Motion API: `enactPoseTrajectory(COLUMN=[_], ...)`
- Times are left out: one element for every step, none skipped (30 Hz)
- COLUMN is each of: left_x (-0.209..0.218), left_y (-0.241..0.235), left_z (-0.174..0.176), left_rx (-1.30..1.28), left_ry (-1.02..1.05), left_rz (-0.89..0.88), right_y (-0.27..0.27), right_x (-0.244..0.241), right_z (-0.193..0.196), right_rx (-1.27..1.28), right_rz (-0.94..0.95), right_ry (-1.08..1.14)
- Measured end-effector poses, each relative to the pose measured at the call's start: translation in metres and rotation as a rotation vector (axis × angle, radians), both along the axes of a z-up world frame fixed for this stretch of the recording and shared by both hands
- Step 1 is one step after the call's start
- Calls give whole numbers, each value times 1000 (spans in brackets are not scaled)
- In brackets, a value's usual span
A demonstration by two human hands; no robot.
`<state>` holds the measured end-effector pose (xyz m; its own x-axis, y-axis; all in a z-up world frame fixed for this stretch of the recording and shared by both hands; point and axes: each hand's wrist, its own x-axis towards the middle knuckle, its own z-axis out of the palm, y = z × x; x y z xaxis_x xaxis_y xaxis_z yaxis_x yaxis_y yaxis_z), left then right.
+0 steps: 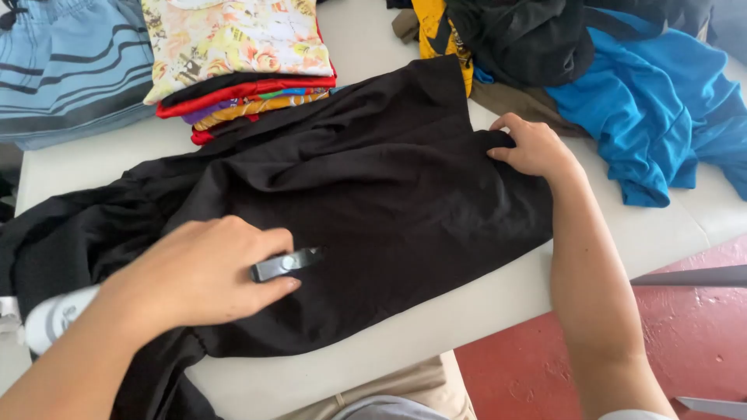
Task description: Spraying, smoothing, and folding a black garment with white trim on a table.
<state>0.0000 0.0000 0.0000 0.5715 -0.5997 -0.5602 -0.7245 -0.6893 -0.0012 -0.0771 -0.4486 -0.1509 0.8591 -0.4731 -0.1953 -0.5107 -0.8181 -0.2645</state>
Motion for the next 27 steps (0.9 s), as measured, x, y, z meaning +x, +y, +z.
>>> enactPoseTrajectory(left_x=[6, 13, 18, 30, 42, 54, 74, 93, 113, 138, 164, 189, 208, 227, 246, 256, 267, 278, 289, 301, 314, 319, 325, 331, 339, 348, 356], left_y=[4, 8, 14, 18, 24, 30, 41, 53, 64, 71, 77, 83, 85, 85, 84, 82, 78, 74, 75, 75, 75, 75, 74, 73, 74, 75, 75], left_z=[4, 8, 13, 14, 15, 17, 11, 5, -2, -11, -21, -31, -37, -42, -48, -50, -52, -53, -61, -68, -74, -80, -86, -93, -100, -108, -116], left_rx=[-2, -170, -335, -333, -604, -876, -875, -1051, -1225, -1226, -1321, -1414, -1416, -1512, -1607, -1608, -1625, -1636, -1638, -1607, -1577, -1583, -1580, -1578, -1580, -1595, -1610], left_ry=[-2, -13, -24, -24, -64, -106, -115, -192, -270, -281, -354, -429, -432, -471, -505, -504, -632, -755, -751, -805, -861, -859, -874, -888, -878, -895, -910], left_rz=[4, 103, 206, 215, 346, 483, 493, 405, 307, 313, 308, 301, 302, 254, 200, 199, 111, 16, 15, 23, 31, 29, 23, 17, 13, -11, -37], right_y=[3, 5, 9, 7, 5, 3, 3, 3, 3, 5, 6, 8, 7, 5, 3, 4, 4, 4, 5, 6, 6, 8, 9, 10, 9, 9, 8], right_x=[0, 0, 0, -1, 0, 1, 1, 1, 0, 2, 2, 2, 3, 3, 2, 3, 2, 2, 2, 1, 2, 3, 3, 2, 3, 3, 2], right_z=[3, 6, 7, 6, 4, 3, 3, 3, 4, 5, 6, 8, 6, 5, 3, 3, 4, 5, 6, 7, 10, 12, 13, 14, 14, 14, 13], right_rx=[-2, 8, 21, 22, 7, -8, -7, -10, -15, -16, -12, -8, -10, -6, -1, -2, -4, -6, -7, 11, 26, 23, 37, 52, 53, 53, 54], right_rz=[4, -12, -23, -14, -6, 3, 15, 5, -8, 1, -8, -18, -16, -17, -21, -23, -27, -31, -35, -38, -40, -43, -54, -64, -73, -56, -40], right_ry=[-2, 10, 24, 25, 19, 12, 8, 21, 32, 27, 44, 62, 60, 59, 60, 60, 64, 69, 70, 66, 59, 58, 68, 79, 82, 70, 58])
